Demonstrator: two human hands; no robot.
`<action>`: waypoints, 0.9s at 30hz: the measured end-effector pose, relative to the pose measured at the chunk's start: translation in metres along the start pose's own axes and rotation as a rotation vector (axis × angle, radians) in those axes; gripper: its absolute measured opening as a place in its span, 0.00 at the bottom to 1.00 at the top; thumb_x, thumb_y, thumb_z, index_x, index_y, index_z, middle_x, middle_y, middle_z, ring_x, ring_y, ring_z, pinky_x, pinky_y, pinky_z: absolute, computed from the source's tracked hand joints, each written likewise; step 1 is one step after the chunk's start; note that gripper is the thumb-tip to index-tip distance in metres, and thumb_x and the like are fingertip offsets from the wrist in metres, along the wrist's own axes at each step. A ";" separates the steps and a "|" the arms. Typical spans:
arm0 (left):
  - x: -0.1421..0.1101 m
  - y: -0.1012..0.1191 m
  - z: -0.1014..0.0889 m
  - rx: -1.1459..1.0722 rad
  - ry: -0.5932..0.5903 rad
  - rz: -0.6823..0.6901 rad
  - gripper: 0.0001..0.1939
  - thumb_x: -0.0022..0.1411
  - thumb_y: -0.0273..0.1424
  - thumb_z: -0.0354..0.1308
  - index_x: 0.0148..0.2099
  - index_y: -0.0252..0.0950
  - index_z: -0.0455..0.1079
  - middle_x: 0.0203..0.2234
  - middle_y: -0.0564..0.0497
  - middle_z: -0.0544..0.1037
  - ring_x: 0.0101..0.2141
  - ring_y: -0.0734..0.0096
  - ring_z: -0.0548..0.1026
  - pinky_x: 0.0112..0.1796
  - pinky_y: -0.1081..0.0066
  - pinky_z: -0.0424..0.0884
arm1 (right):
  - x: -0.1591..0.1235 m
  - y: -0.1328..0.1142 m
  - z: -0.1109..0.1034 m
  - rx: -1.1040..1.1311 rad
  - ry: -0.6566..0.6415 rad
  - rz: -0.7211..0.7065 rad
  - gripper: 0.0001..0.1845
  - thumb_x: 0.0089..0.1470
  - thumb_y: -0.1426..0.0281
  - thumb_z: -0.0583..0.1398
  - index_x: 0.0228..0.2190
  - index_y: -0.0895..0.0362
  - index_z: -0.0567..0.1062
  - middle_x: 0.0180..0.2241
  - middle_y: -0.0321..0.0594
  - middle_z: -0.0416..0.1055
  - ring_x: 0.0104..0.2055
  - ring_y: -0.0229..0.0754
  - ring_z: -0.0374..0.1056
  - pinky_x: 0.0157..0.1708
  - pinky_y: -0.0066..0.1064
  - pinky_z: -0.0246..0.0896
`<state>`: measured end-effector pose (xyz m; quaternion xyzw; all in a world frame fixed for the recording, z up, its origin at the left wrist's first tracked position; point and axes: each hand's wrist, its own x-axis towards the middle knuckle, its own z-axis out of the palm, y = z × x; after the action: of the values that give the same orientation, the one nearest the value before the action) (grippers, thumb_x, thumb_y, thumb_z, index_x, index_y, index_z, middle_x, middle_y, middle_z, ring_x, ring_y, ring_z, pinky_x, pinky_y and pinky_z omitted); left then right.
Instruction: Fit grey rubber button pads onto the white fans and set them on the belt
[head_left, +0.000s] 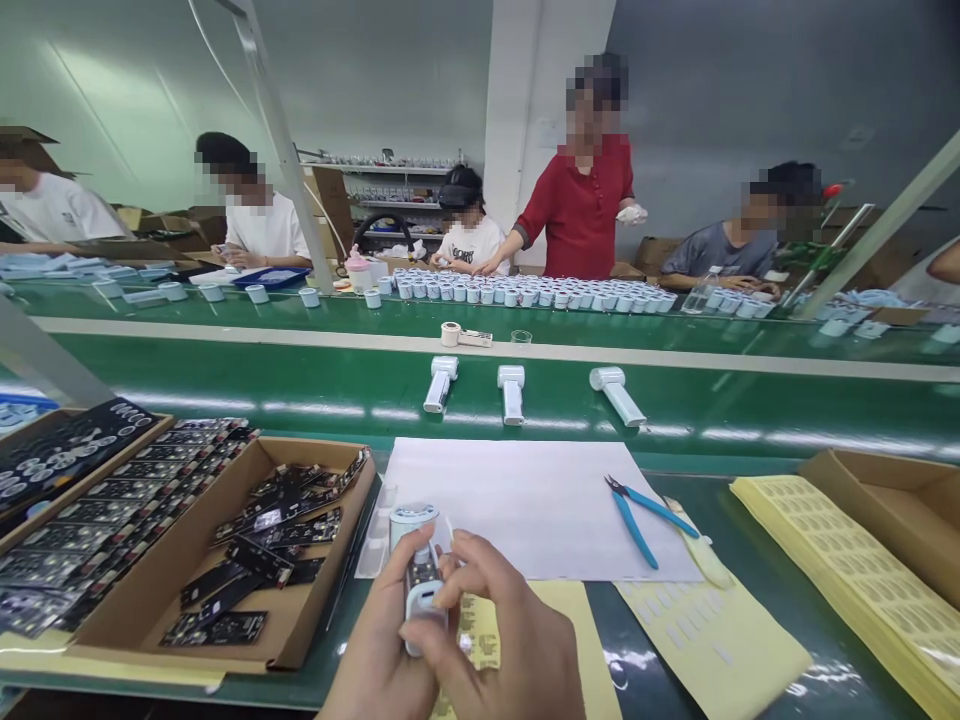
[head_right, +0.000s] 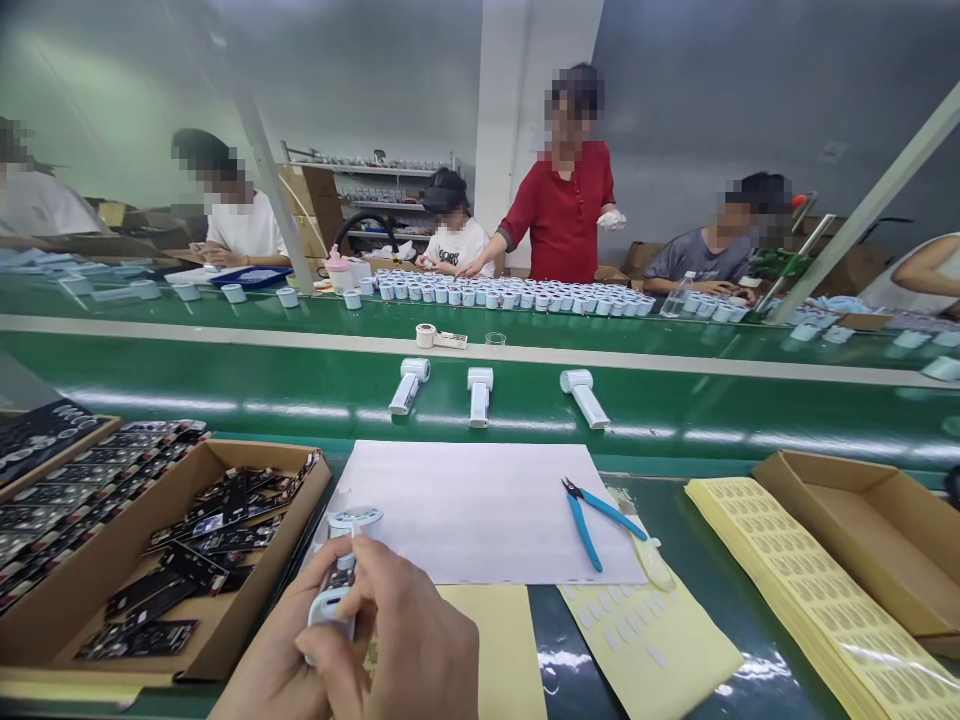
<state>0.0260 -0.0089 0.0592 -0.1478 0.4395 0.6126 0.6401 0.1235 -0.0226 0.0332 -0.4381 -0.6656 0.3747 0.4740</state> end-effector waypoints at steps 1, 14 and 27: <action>-0.002 0.000 0.001 0.002 0.009 -0.027 0.13 0.69 0.25 0.50 0.29 0.36 0.62 0.16 0.55 0.67 0.14 0.83 0.67 0.18 0.85 0.68 | 0.001 0.000 -0.001 -0.004 0.014 0.016 0.35 0.40 0.73 0.71 0.51 0.47 0.72 0.39 0.40 0.78 0.44 0.53 0.77 0.41 0.38 0.74; 0.029 -0.010 -0.053 0.600 -0.071 0.316 0.07 0.50 0.24 0.68 0.33 0.30 0.75 0.27 0.40 0.82 0.29 0.64 0.81 0.33 0.73 0.77 | -0.002 0.063 -0.038 0.114 -0.200 0.377 0.10 0.57 0.61 0.61 0.35 0.55 0.75 0.41 0.41 0.72 0.38 0.43 0.71 0.29 0.29 0.65; 0.037 -0.017 -0.065 0.709 -0.024 0.386 0.18 0.42 0.32 0.74 0.38 0.32 0.79 0.35 0.42 0.84 0.38 0.58 0.81 0.41 0.69 0.74 | -0.007 0.066 -0.048 0.101 -0.299 0.330 0.06 0.56 0.67 0.62 0.28 0.54 0.74 0.37 0.37 0.72 0.34 0.39 0.68 0.30 0.27 0.61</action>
<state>0.0118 -0.0357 -0.0116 0.1747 0.6357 0.5337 0.5297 0.1860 -0.0032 -0.0160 -0.4561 -0.6282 0.5410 0.3237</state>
